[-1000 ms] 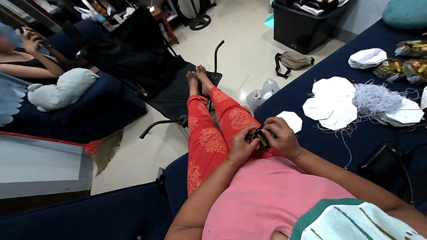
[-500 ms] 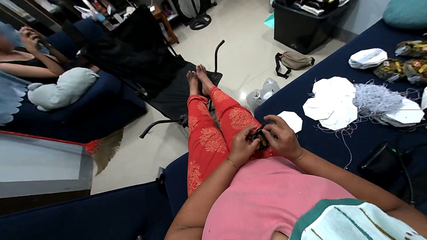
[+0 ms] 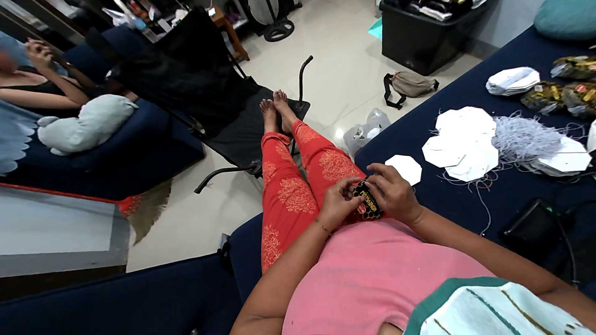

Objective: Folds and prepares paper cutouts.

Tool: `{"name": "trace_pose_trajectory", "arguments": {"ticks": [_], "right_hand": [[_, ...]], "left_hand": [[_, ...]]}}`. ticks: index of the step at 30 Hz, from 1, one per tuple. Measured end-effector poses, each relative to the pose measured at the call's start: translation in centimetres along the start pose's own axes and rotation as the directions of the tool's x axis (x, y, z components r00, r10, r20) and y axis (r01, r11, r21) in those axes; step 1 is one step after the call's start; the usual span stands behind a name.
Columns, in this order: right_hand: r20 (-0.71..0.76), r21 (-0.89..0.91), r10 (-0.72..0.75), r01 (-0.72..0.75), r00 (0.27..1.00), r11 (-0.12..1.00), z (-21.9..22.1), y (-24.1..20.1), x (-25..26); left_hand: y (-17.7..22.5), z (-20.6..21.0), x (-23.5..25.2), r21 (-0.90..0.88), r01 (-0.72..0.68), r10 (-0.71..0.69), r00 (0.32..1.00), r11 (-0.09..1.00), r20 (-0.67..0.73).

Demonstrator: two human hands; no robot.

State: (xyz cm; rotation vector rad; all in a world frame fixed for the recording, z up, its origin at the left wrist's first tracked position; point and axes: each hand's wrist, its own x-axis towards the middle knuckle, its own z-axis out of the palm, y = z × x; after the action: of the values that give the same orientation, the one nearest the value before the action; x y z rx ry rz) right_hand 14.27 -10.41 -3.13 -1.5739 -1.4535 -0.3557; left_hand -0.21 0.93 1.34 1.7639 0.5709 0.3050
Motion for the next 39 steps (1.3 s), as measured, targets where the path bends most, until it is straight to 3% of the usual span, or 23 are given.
{"name": "trace_pose_trajectory", "arguments": {"ticks": [21,32,39], "right_hand": [[0.032,-0.036,-0.022,0.023,0.999,0.999,-0.02,0.21,-0.14],[0.11,0.007,-0.081,0.081,0.991,0.997,-0.05,0.18,-0.15],[0.138,0.0,-0.023,0.024,0.99,1.0,-0.46,-0.05,0.07]], "left_hand": [[-0.02,-0.31,0.12,-0.119,0.077,-0.071,0.996,0.99,0.051],[-0.03,-0.32,0.24,-0.097,0.092,-0.087,0.995,0.991,0.055],[0.18,-0.35,0.1,-0.043,0.047,-0.044,0.998,0.998,0.052]]}}
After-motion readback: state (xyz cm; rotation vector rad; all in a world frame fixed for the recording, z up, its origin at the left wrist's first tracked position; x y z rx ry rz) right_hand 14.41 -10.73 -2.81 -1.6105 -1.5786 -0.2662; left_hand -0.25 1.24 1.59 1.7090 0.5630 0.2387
